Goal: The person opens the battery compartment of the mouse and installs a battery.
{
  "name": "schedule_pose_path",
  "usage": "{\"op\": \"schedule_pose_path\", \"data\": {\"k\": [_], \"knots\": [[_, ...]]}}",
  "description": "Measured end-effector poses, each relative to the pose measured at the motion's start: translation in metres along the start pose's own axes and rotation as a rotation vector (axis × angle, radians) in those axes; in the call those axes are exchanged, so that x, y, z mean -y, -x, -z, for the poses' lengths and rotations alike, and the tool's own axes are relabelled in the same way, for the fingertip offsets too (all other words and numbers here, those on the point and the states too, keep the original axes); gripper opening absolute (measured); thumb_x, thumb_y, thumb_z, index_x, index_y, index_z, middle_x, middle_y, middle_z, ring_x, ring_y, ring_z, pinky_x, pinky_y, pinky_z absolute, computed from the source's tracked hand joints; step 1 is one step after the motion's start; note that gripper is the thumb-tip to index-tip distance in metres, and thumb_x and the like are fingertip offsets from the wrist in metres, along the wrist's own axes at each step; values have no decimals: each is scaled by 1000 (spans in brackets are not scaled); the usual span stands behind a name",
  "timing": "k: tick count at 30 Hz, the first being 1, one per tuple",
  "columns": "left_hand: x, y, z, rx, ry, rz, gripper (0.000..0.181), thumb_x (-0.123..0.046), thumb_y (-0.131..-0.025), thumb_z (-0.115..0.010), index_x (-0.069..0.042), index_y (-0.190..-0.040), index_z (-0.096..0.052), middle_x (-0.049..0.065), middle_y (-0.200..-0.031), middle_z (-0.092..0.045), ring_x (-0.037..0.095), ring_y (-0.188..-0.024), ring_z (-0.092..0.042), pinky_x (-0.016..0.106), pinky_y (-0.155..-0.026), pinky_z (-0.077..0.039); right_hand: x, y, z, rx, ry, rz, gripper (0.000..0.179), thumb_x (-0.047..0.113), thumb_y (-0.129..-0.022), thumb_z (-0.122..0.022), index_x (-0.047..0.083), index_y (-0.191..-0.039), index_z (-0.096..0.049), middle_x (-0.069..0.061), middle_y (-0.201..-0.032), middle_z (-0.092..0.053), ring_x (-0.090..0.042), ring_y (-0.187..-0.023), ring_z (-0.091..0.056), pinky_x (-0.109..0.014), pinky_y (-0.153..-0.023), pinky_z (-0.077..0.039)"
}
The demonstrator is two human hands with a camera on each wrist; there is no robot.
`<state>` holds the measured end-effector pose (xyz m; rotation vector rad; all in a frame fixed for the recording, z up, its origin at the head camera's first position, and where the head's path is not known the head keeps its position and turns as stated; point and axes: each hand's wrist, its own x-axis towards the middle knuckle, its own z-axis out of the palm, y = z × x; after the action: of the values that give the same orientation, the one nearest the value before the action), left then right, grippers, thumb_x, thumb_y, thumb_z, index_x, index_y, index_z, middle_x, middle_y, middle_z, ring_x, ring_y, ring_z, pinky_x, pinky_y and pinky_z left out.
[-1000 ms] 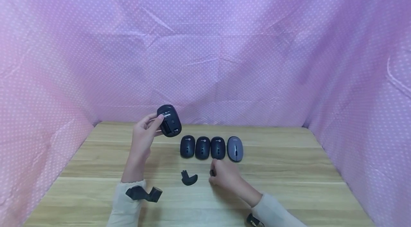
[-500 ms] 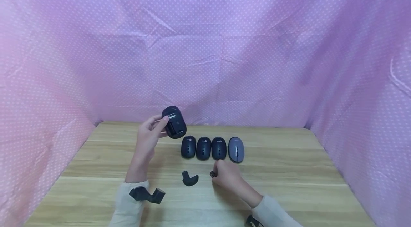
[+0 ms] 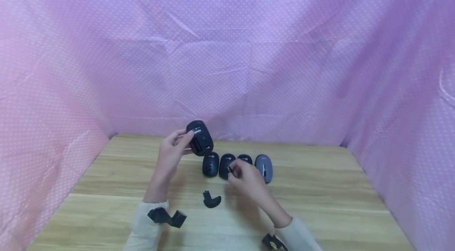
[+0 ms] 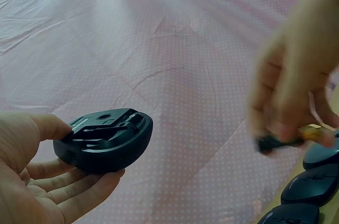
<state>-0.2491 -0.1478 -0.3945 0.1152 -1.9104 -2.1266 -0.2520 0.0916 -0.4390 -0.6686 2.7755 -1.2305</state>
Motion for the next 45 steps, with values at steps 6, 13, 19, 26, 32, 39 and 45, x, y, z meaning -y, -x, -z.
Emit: {"op": "schedule_pose_path", "data": {"k": [6, 13, 19, 26, 32, 39, 45], "knots": [[2, 0, -9, 12, -22, 24, 30, -16, -99, -67, 2, -123, -66, 24, -108, -73, 16, -78, -73, 35, -74, -66, 34, -11, 14, -84, -216, 102, 20, 6, -95, -67, 2, -115, -67, -10, -87, -67, -8, -69, -61, -20, -57, -54], [5, 3, -23, 44, -57, 3, 32, -18, -98, -69, 1, -123, -67, 24, -111, -73, 15, -80, -72, 31, -72, -65, 57, -18, 13, -221, -241, 155, 20, 6, -94, -71, 6, -114, -73, -9, -90, -72, -11, -74, -64, -20, -66, -57], [7, 2, -28, 42, -80, -27, 32, -19, -97, -71, 0, -122, -67, 23, -110, -72, 15, -85, -73, 29, -72, -65, 64, -19, 3, -309, -167, 168, 16, 8, -89, -78, 8, -104, -74, -3, -85, -69, -10, -72, -63, -20, -66, -59], [5, 1, -28, 12, -110, -71, 32, -18, -96, -72, 1, -121, -67, 23, -109, -73, 23, -92, -75, 27, -73, -65, 65, -22, -8, -378, -123, 204, 13, 6, -89, -78, 5, -101, -73, -5, -86, -67, -9, -70, -61, -19, -63, -58], [4, 5, -32, 9, -125, -98, 32, -18, -95, -73, 0, -121, -66, 22, -108, -74, 27, -94, -75, 31, -75, -65, 66, -23, -10, -411, -98, 194, 12, 7, -89, -79, 6, -99, -73, -4, -86, -66, -9, -71, -60, -19, -64, -58], [8, 2, -30, -30, -60, -65, 32, -16, -97, -71, 1, -123, -65, 24, -111, -72, 22, -90, -75, 31, -75, -65, 61, -25, -11, -396, -130, 257, 20, 4, -88, -78, 5, -108, -77, -6, -95, -69, -13, -78, -68, -26, -71, -63], [8, 1, -27, 22, 61, -26, 30, -12, -99, -67, 4, -124, -62, 25, -107, -71, 16, -82, -75, 36, -75, -66, 55, -24, -12, -428, -162, 323, 22, 4, -86, -81, 7, -107, -77, -6, -95, -67, -12, -77, -66, -23, -68, -61]]}}
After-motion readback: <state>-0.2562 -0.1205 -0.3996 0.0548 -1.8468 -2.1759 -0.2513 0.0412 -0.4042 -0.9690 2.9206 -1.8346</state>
